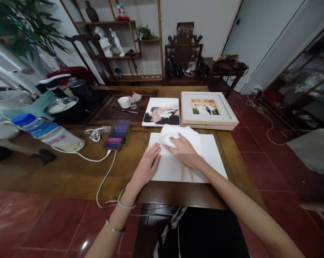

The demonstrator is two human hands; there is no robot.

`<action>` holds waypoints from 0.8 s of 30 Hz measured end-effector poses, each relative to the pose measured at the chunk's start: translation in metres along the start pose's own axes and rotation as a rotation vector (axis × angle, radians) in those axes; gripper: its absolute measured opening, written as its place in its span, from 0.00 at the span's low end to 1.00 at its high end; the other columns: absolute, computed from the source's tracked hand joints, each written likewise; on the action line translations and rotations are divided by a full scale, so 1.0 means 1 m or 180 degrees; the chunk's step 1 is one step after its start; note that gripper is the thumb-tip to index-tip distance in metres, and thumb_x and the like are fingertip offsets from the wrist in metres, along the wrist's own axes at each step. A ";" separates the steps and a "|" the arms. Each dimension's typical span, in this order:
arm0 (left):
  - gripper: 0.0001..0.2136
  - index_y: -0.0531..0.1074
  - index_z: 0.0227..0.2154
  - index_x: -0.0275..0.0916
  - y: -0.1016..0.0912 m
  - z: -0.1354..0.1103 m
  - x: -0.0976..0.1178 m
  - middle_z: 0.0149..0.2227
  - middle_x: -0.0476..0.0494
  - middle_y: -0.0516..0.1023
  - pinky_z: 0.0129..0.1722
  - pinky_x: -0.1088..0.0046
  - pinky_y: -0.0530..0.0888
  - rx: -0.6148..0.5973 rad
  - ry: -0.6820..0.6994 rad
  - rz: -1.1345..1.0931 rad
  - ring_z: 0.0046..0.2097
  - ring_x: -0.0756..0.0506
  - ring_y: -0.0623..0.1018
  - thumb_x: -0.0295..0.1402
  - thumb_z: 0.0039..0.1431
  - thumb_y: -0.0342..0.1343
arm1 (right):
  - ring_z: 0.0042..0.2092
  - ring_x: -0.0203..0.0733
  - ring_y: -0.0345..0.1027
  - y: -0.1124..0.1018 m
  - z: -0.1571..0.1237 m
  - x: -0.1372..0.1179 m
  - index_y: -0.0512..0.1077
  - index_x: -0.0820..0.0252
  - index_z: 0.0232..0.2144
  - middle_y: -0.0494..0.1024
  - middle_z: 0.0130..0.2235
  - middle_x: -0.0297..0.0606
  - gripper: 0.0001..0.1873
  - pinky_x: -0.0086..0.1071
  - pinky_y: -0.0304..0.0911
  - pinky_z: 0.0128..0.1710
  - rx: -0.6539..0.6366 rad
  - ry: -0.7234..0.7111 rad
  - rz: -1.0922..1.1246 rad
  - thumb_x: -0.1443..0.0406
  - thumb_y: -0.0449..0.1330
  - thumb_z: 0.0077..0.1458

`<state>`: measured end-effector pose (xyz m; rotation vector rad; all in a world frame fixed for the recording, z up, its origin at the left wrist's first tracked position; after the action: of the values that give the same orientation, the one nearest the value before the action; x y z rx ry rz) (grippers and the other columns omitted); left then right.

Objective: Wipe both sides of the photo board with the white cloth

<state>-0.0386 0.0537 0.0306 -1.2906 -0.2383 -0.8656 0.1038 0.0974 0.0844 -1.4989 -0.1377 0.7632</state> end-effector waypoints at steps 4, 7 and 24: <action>0.19 0.66 0.56 0.38 -0.004 0.002 0.006 0.59 0.36 0.68 0.62 0.50 0.59 -0.0039 0.0025 0.0069 0.62 0.40 0.65 0.29 0.65 0.43 | 0.52 0.49 0.67 0.011 0.041 -0.018 0.73 0.59 0.38 0.78 0.45 0.40 0.13 0.39 0.56 0.55 -0.0112 -0.0081 0.0171 0.63 0.50 0.62; 0.18 0.67 0.55 0.38 -0.004 0.002 0.006 0.59 0.37 0.69 0.62 0.51 0.59 -0.0036 0.0063 0.0045 0.62 0.41 0.66 0.28 0.64 0.43 | 0.53 0.53 0.65 0.014 0.047 -0.019 0.73 0.59 0.40 0.78 0.45 0.43 0.13 0.39 0.61 0.48 -0.0152 -0.0001 0.0247 0.61 0.50 0.61; 0.18 0.65 0.56 0.37 -0.001 -0.002 0.001 0.61 0.35 0.65 0.62 0.48 0.59 0.0113 -0.0027 0.0016 0.64 0.40 0.63 0.30 0.64 0.46 | 0.60 0.60 0.58 -0.034 -0.118 0.087 0.63 0.54 0.23 0.77 0.34 0.41 0.09 0.50 0.62 0.50 0.0375 0.0835 0.0261 0.66 0.49 0.54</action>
<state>-0.0390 0.0518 0.0310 -1.2614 -0.2561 -0.8482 0.2454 0.0479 0.0706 -1.4843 0.1642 0.6219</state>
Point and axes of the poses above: each hand's wrist, its own z-axis towards the middle knuckle, its own y-axis out of the palm, x = y × z, the point moved 5 cm from there along z, towards the middle knuckle
